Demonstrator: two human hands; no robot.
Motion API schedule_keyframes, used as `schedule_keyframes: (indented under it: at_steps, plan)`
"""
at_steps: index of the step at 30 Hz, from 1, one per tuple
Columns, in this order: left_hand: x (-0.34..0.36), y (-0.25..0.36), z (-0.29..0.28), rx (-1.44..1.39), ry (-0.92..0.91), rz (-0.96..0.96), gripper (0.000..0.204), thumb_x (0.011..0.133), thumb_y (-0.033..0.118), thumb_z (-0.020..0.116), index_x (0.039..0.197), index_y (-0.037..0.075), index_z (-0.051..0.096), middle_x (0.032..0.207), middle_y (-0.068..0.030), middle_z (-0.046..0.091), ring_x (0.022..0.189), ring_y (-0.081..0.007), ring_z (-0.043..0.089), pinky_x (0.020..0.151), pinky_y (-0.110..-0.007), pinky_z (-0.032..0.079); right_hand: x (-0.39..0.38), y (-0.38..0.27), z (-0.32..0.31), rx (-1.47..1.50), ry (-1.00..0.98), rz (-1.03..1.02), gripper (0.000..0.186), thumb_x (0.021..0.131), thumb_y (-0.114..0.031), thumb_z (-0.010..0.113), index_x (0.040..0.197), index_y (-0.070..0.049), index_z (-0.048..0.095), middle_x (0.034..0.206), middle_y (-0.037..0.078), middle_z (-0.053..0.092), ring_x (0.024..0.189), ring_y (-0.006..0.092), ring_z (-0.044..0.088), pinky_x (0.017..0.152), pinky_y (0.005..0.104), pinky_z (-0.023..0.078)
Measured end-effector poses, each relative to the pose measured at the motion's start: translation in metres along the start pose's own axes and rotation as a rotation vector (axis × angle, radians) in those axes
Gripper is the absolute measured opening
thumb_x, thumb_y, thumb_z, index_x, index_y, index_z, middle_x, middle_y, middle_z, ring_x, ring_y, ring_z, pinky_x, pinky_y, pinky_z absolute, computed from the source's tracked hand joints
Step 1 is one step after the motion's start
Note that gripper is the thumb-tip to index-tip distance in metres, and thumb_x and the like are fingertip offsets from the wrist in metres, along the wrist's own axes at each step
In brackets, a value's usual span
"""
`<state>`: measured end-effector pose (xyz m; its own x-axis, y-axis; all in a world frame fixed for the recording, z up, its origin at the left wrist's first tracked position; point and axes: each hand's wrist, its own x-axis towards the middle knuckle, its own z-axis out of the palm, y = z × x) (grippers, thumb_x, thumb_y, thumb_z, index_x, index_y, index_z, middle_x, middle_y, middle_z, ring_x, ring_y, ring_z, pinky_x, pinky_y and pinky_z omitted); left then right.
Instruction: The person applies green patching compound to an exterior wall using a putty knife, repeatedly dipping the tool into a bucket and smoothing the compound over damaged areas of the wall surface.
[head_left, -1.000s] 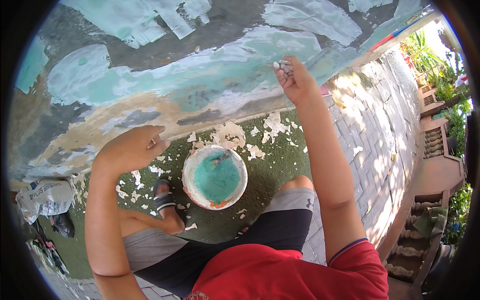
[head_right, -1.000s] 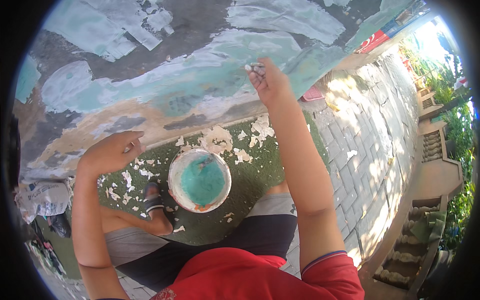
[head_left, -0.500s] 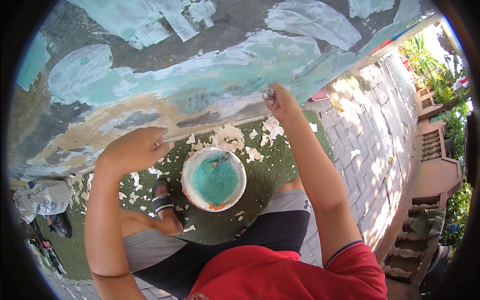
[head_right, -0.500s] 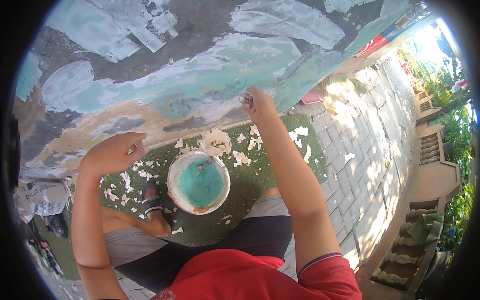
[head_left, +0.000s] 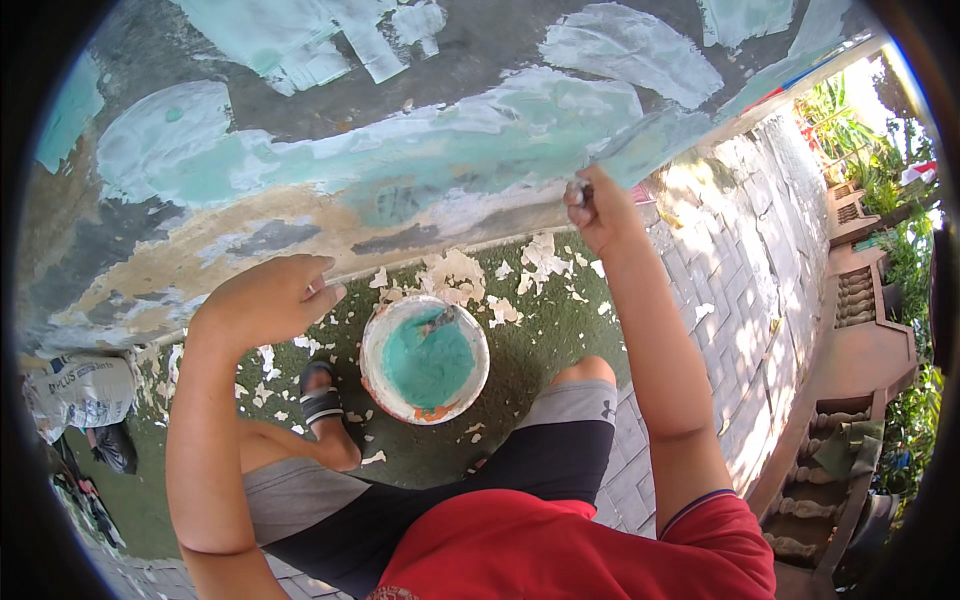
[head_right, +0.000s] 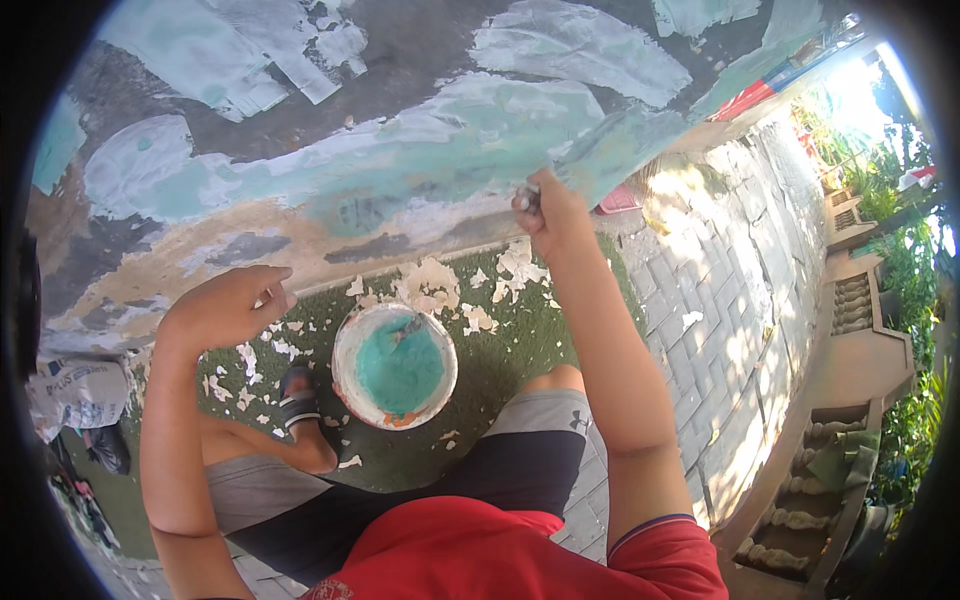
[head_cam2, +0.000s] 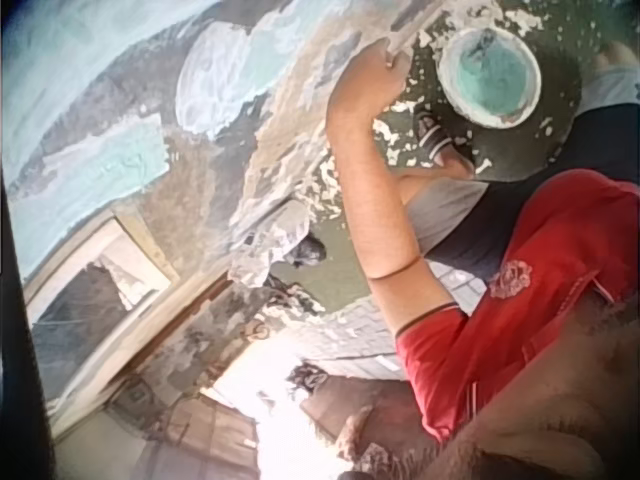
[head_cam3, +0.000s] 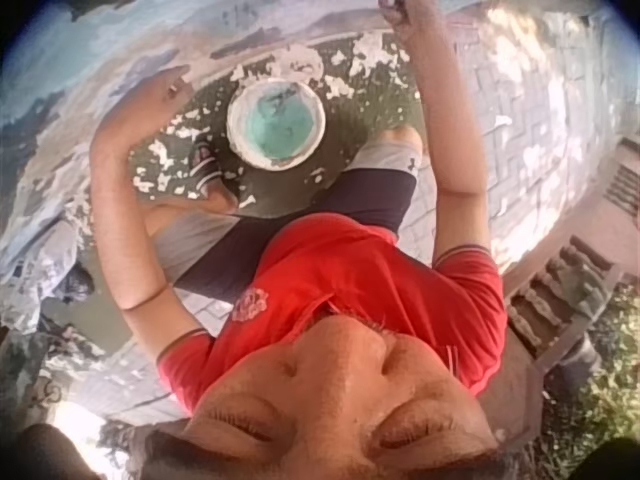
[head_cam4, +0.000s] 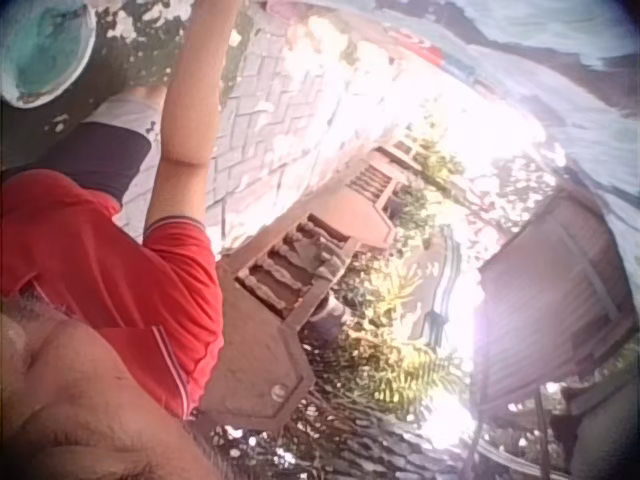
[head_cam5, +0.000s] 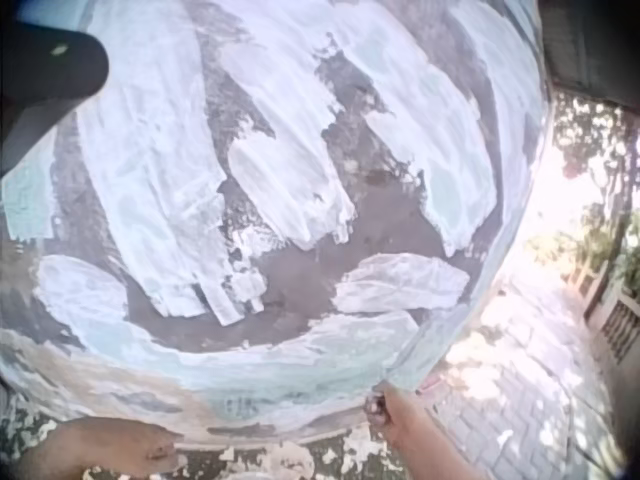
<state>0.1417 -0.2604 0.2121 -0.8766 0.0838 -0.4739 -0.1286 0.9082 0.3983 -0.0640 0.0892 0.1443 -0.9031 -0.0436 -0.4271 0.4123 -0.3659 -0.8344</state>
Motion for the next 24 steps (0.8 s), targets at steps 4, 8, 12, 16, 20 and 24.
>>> schedule_keyframes:
  at_steps: [4,8,12,16,20,24]
  plan:
    - [0.006,-0.001,0.006,-0.03,0.064,0.089,0.041,0.097,0.037,0.055,0.109,-0.002,0.061,0.099,-0.0211,0.07,0.093,-0.0397,0.066,0.081,-0.047,0.051,0.023,0.038,-0.008,-0.053,0.037,0.092,0.011,0.092,-0.008,0.056,0.092,-0.002,0.047,0.072,0.009,0.054,0.055,0.0176,0.052,0.042,0.0256,0.037]
    - [0.004,0.001,0.008,-0.035,0.043,0.087,0.04,0.097,0.036,0.056,0.11,-0.002,0.061,0.099,-0.0215,0.07,0.092,-0.0401,0.066,0.081,-0.047,0.051,0.039,0.024,0.012,-0.035,-0.074,0.031,0.01,0.092,-0.007,0.057,0.095,-0.001,0.049,0.076,0.01,0.056,0.059,0.0185,0.056,0.045,0.0258,0.043]
    - [0.0,-0.001,0.006,-0.006,0.009,0.041,0.048,0.097,0.037,0.056,0.125,-0.002,0.058,0.104,-0.0199,0.07,0.096,-0.0364,0.067,0.085,-0.043,0.052,0.01,-0.046,0.034,-0.015,-0.197,-0.096,0.01,0.093,-0.008,0.058,0.096,-0.001,0.051,0.078,0.009,0.057,0.061,0.0182,0.059,0.047,0.0253,0.047]
    - [0.002,0.0,0.004,0.016,0.003,0.017,0.051,0.098,0.037,0.057,0.132,-0.001,0.057,0.107,-0.0189,0.07,0.099,-0.0341,0.067,0.087,-0.041,0.052,-0.022,-0.071,0.025,-0.066,-0.193,-0.139,0.011,0.092,-0.009,0.06,0.094,-0.001,0.053,0.076,0.008,0.058,0.059,0.0179,0.059,0.047,0.0247,0.047]
    - [-0.004,0.0,0.002,-0.004,0.044,0.041,0.046,0.097,0.036,0.057,0.123,-0.002,0.058,0.103,-0.0201,0.07,0.097,-0.0364,0.067,0.085,-0.043,0.051,-0.026,-0.028,0.0,-0.182,-0.01,-0.035,0.013,0.089,-0.01,0.061,0.094,-0.001,0.054,0.075,0.008,0.059,0.06,0.0181,0.06,0.047,0.0273,0.049]
    - [0.003,0.001,0.008,-0.032,0.096,0.125,0.038,0.097,0.036,0.056,0.105,-0.002,0.061,0.096,-0.022,0.069,0.09,-0.0407,0.066,0.078,-0.048,0.05,0.025,0.061,-0.023,-0.226,0.048,0.066,0.016,0.091,-0.014,0.06,0.098,0.0,0.056,0.078,0.009,0.06,0.062,0.0195,0.061,0.051,0.0313,0.051]
